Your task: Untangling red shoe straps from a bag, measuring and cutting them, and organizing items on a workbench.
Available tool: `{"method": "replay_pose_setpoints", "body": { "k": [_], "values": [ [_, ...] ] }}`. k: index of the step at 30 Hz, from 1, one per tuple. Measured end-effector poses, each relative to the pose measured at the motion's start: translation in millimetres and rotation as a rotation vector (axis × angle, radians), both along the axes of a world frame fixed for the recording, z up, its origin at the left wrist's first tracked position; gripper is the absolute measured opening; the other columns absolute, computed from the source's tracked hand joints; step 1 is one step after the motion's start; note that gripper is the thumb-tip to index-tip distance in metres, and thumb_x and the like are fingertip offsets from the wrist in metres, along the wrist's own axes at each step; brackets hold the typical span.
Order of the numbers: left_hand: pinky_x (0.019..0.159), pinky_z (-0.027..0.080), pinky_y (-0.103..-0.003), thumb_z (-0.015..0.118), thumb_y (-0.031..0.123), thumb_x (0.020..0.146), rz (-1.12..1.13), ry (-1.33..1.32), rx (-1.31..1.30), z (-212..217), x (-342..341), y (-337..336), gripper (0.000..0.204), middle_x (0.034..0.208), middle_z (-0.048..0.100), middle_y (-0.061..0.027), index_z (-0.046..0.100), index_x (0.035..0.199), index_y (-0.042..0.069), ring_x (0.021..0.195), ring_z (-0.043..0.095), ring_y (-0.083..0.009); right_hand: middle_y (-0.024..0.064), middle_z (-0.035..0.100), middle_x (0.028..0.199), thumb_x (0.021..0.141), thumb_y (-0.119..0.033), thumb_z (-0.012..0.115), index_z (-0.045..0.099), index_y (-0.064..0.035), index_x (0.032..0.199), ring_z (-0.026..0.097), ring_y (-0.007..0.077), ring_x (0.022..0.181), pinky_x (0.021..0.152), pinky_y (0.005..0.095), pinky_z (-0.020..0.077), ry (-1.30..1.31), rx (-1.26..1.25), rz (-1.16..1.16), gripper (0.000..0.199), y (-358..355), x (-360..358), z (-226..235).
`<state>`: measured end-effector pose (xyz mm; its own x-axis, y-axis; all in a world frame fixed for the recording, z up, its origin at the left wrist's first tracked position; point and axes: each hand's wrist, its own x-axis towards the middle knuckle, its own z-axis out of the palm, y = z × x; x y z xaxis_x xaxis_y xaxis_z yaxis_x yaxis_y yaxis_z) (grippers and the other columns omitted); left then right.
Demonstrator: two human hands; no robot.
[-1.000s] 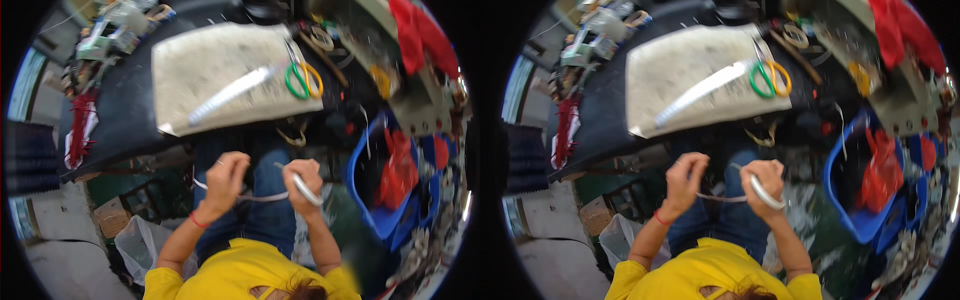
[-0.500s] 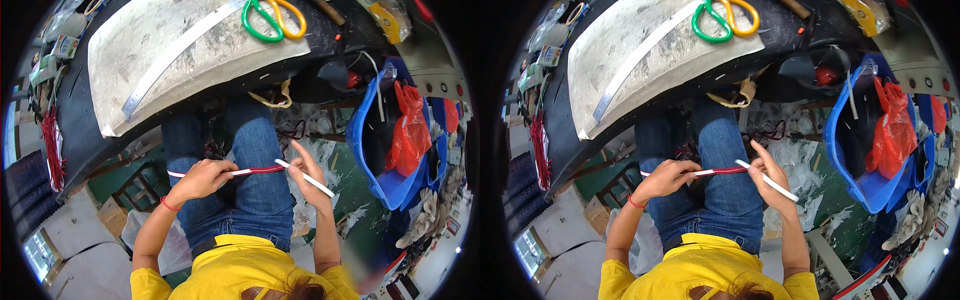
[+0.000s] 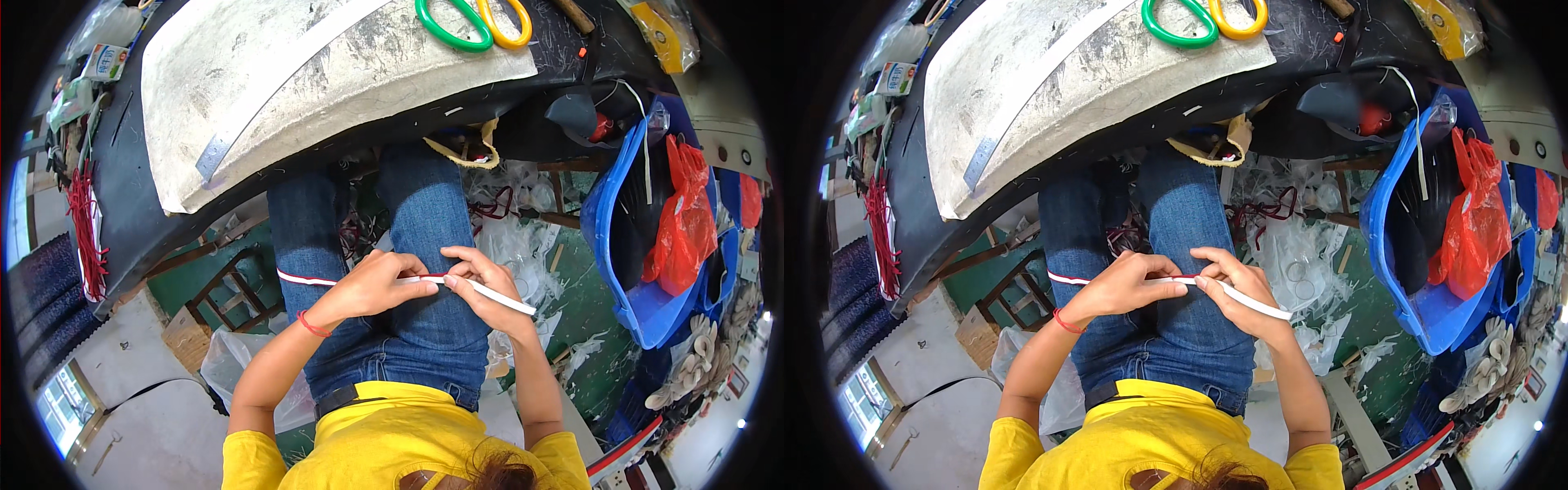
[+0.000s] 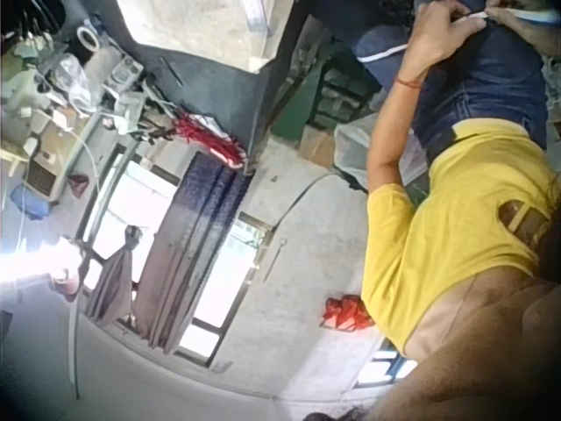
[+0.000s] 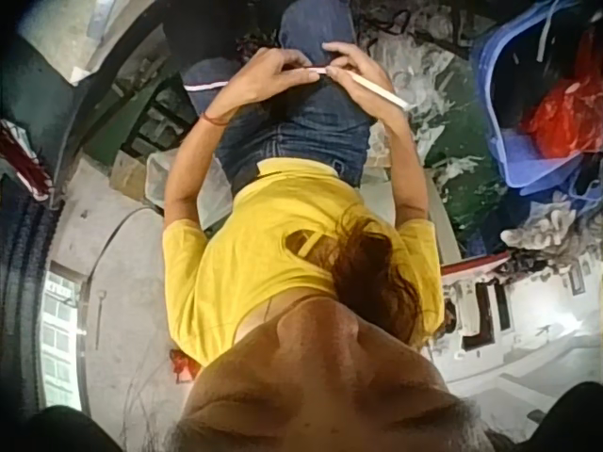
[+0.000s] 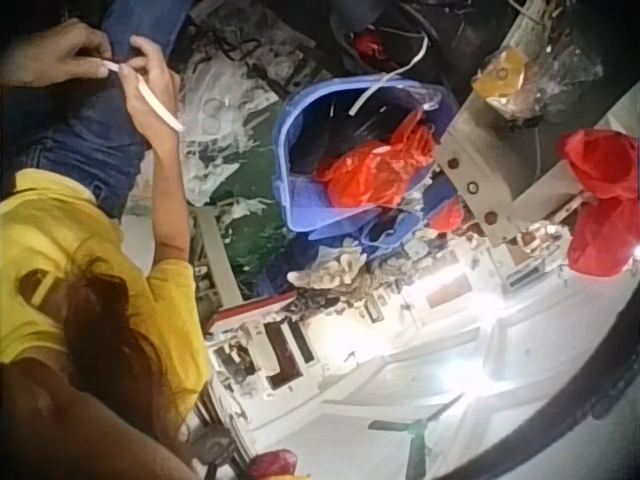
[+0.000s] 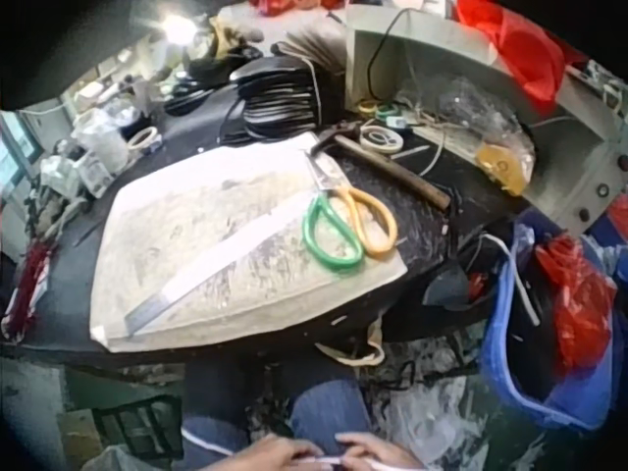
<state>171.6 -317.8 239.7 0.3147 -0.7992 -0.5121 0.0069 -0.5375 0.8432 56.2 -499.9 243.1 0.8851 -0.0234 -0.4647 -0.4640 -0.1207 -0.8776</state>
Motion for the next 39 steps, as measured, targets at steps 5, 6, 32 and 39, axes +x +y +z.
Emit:
{"method": "replay_pose_setpoints", "body": {
  "k": [5,6,32,39],
  "values": [
    [0.060,0.050,-0.025,0.062,0.015,0.086,0.106,0.104,-0.021,-5.2,-3.1,0.5,0.018,0.073,0.067,-0.0083,0.066,0.089,-0.002,0.066,0.064,-0.0117,0.0075,0.066,0.082,0.080,-0.012,0.067,0.055,-0.0041,0.112,0.064,0.0144,0.075,0.067,0.0273,0.0496,-0.049,-0.181,-0.058,0.035,2.6,-5.5,8.1],
    [0.061,0.050,-0.025,0.061,0.014,0.086,0.123,0.109,-0.012,-3.5,-2.9,3.7,0.017,0.072,0.067,-0.0087,0.065,0.087,-0.003,0.066,0.065,-0.0127,0.0062,0.065,0.083,0.078,-0.011,0.070,0.057,-0.0032,0.109,0.062,0.0119,0.076,0.067,0.0254,0.0490,-0.052,-0.200,-0.106,0.034,-3.2,-11.7,4.6],
    [0.051,0.046,-0.025,0.065,0.020,0.085,0.165,-0.031,0.157,9.8,-2.9,11.6,0.022,0.060,0.063,-0.0070,0.066,0.079,-0.001,0.054,0.062,-0.0119,0.0099,0.065,0.086,0.091,-0.022,0.053,0.069,0.0030,0.096,0.056,0.0191,0.095,0.086,0.0334,0.0428,-0.008,0.324,-0.019,0.030,-50.2,-19.2,-59.9],
    [0.053,0.047,-0.022,0.065,0.012,0.083,0.283,-0.118,0.329,29.9,14.2,83.1,0.015,0.063,0.064,-0.0060,0.066,0.080,-0.002,0.057,0.059,-0.0088,0.0105,0.068,0.082,0.091,-0.024,0.053,0.069,0.0021,0.098,0.048,0.0208,0.105,0.094,0.0370,0.0370,0.005,0.418,-0.048,0.031,-51.1,-21.8,-68.3]
  ]
}}
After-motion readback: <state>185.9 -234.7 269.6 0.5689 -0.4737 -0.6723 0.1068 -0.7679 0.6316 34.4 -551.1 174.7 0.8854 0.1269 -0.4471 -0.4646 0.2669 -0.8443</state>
